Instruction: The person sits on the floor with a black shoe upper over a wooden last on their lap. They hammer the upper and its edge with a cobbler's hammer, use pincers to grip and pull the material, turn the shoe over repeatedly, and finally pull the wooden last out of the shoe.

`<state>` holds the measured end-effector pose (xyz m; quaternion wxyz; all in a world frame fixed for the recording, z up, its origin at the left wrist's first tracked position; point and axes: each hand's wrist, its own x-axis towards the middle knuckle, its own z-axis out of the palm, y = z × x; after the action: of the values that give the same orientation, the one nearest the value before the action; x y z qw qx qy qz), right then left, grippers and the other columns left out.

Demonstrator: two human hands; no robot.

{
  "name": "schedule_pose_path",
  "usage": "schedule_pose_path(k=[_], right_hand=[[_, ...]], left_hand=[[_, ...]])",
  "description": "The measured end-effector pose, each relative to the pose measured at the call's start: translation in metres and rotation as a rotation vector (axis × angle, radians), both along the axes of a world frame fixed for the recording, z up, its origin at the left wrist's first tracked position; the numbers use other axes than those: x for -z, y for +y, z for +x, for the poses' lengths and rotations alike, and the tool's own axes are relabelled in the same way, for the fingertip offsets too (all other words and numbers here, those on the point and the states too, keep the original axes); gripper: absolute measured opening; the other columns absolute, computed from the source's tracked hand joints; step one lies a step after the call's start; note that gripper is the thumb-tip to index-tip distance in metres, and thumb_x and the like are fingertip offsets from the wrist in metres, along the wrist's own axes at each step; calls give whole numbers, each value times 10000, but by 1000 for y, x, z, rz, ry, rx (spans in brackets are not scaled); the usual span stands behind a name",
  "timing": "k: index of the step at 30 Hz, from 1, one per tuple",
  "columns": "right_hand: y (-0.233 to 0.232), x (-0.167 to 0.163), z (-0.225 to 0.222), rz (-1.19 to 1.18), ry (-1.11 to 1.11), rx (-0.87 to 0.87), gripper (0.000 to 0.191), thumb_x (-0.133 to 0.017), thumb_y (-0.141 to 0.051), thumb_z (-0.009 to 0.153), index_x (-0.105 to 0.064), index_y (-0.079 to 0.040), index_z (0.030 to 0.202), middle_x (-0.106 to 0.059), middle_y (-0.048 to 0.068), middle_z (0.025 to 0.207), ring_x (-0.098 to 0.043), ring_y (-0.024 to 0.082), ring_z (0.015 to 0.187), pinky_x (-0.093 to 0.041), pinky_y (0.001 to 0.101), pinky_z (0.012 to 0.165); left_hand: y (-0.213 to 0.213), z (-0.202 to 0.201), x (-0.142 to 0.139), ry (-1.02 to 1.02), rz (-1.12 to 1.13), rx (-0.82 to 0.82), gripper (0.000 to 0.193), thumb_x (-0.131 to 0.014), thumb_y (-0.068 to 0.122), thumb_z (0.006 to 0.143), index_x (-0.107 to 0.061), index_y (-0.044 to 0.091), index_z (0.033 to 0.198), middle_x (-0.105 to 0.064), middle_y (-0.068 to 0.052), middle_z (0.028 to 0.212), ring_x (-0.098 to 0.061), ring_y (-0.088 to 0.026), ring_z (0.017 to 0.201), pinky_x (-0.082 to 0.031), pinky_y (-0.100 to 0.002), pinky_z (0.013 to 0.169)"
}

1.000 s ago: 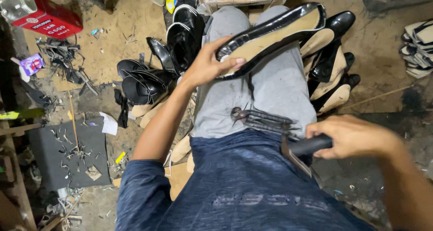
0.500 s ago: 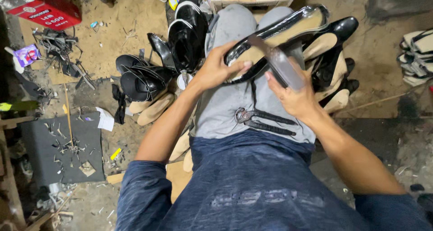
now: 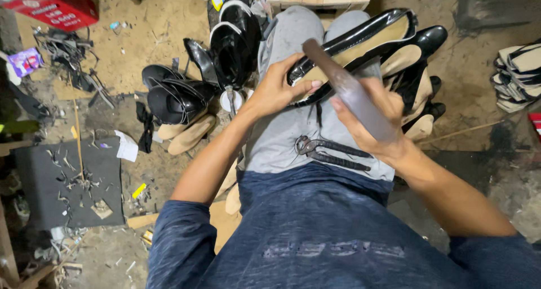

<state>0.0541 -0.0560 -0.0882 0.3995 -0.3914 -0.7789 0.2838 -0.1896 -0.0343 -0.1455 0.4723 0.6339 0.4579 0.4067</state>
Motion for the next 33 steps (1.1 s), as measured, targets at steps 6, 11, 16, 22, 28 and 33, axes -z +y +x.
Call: schedule_pose_path(k=[6,11,16,22,28,33], right_hand=[[-1,19,0,184,-266,-164,285,-820,-106,888,-628,31,1047,-641,140,768,-667,304,656,-498,383,587],[1,20,5,247,6,-191,333,-797,-136,891,-591,67,1056,-650,164,841,-665,247,664,-500,358,575],[-6,12,17,-165,-113,-10,196,-737,-126,1016,-656,35,1096,-654,120,832,-630,193,668,-495,324,630],[10,8,35,-10,-107,133,225,-731,-122,1045,-641,27,1188,-641,114,899,-614,206,761,-494,336,706],[27,13,52,-254,454,161,216,-678,-206,1044,-547,-36,1063,-592,26,799,-600,126,665,-497,305,630],[33,6,55,-46,-154,115,181,-720,-144,1110,-640,10,1056,-622,84,786,-604,176,694,-474,338,655]], left_hand=[[-3,2,-2,-185,-234,-19,510,-798,207,884,-626,10,1322,-755,-102,1060,-677,-129,958,-573,-308,887],[-4,-1,-7,-39,-49,-17,511,-829,174,897,-618,-3,1327,-748,-98,1103,-661,-135,1021,-541,-295,940],[-4,1,-7,-28,-45,-13,498,-802,197,898,-621,8,1322,-756,-80,1128,-692,-134,1044,-544,-293,960],[-4,2,-7,16,-75,-27,511,-822,215,896,-631,-4,1316,-749,-84,1120,-671,-128,1034,-532,-293,957],[0,3,-5,-19,-133,-24,522,-814,224,894,-616,-10,1316,-739,-68,1119,-666,-115,1029,-534,-277,949],[-1,1,-4,-19,-100,9,497,-807,209,916,-624,-16,1320,-730,-69,1142,-652,-118,1047,-525,-277,964]])
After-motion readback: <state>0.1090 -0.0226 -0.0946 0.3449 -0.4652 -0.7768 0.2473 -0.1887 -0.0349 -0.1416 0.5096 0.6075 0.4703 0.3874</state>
